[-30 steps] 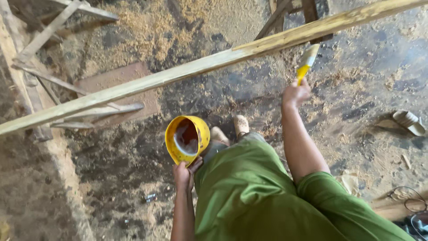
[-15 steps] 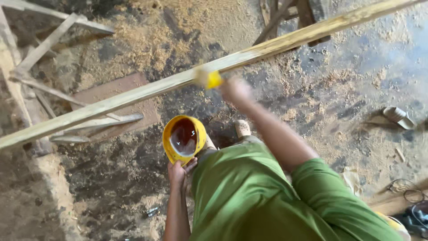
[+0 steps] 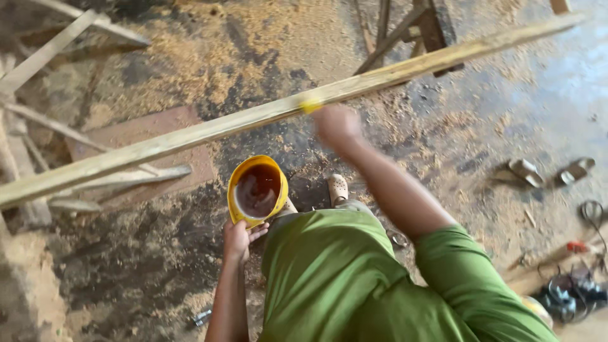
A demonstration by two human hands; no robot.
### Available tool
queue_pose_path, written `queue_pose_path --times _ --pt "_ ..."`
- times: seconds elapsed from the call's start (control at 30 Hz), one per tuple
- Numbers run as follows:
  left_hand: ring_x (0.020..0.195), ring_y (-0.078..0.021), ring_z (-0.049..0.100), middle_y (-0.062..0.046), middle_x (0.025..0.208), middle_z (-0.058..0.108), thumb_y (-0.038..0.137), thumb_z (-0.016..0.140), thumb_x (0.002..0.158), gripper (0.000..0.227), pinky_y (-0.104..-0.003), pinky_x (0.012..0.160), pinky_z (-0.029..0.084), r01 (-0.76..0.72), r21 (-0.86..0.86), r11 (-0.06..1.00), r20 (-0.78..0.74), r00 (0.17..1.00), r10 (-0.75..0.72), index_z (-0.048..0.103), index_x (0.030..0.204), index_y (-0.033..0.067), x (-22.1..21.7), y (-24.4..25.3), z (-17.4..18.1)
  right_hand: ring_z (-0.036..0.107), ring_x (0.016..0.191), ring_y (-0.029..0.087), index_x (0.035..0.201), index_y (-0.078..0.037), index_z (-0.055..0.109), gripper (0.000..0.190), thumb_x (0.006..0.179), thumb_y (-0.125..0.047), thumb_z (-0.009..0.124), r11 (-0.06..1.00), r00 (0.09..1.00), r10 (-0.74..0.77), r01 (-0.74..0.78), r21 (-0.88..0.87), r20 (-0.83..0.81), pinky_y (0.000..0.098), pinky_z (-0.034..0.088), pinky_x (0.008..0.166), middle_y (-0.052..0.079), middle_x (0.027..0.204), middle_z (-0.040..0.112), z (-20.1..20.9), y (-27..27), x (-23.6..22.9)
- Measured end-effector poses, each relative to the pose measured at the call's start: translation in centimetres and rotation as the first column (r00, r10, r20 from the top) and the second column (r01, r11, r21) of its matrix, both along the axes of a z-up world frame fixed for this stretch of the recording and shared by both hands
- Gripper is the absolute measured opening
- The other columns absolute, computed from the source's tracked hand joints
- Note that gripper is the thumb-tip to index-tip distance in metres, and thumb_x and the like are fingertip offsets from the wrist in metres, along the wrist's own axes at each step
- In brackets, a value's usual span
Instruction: The person applies a brown liquid finish to a long wooden frame using a yellow paintbrush and a yellow bucket. They repeatedly dip the brush into the bucket and stroke the wood along its length, moving around the frame to cover different sections.
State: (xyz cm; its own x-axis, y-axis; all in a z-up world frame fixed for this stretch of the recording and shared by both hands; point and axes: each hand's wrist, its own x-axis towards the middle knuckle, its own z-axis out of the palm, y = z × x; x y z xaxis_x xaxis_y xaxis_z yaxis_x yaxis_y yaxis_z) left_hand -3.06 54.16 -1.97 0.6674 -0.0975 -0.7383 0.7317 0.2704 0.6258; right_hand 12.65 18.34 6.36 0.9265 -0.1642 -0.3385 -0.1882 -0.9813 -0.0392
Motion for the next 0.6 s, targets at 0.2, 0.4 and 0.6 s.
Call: queue_pose_path --times 0.2,0.4,0.6 --pt "0.079 -0.037 0.073 -0.023 0.104 0.069 0.0 0.037 0.09 0.046 -0.046 0.069 0.065 0.036 0.044 0.998 0.028 0.999 -0.037 0.047 0.134 0.0037 1.4 1.1 1.7 0.066 0.067 0.014 0.104 -0.008 0.071 0.023 0.104 -0.025 0.054 0.991 0.976 -0.072 0.094 0.098 -0.207 0.0327 0.055 0.057 0.009 0.088 0.072 1.2 4.2 3.8" --pt "0.082 -0.0382 0.075 -0.026 0.105 0.07 0.0 0.038 0.093 0.041 -0.049 0.071 0.066 0.045 -0.011 0.999 0.049 0.998 -0.045 0.05 0.132 -0.0043 1.3 2.0 1.3 0.066 0.081 0.018 0.124 -0.011 0.067 0.044 0.103 -0.05 0.059 0.884 0.862 -0.459 0.421 -0.203 -0.213 0.0343 0.058 0.069 0.01 0.1 0.072 8.4 -17.3 0.8" --pt "0.084 -0.0356 0.075 -0.024 0.108 0.071 0.011 0.043 0.102 0.034 -0.049 0.074 0.066 0.106 -0.035 0.994 0.007 0.994 -0.106 0.057 0.127 -0.0076 2.7 0.9 1.4 0.066 0.083 0.018 0.123 -0.01 0.067 0.039 0.102 -0.042 0.06 0.943 0.959 -0.281 0.27 -0.195 -0.031 0.0341 0.058 0.071 0.01 0.1 0.071 13.2 -19.1 3.9"
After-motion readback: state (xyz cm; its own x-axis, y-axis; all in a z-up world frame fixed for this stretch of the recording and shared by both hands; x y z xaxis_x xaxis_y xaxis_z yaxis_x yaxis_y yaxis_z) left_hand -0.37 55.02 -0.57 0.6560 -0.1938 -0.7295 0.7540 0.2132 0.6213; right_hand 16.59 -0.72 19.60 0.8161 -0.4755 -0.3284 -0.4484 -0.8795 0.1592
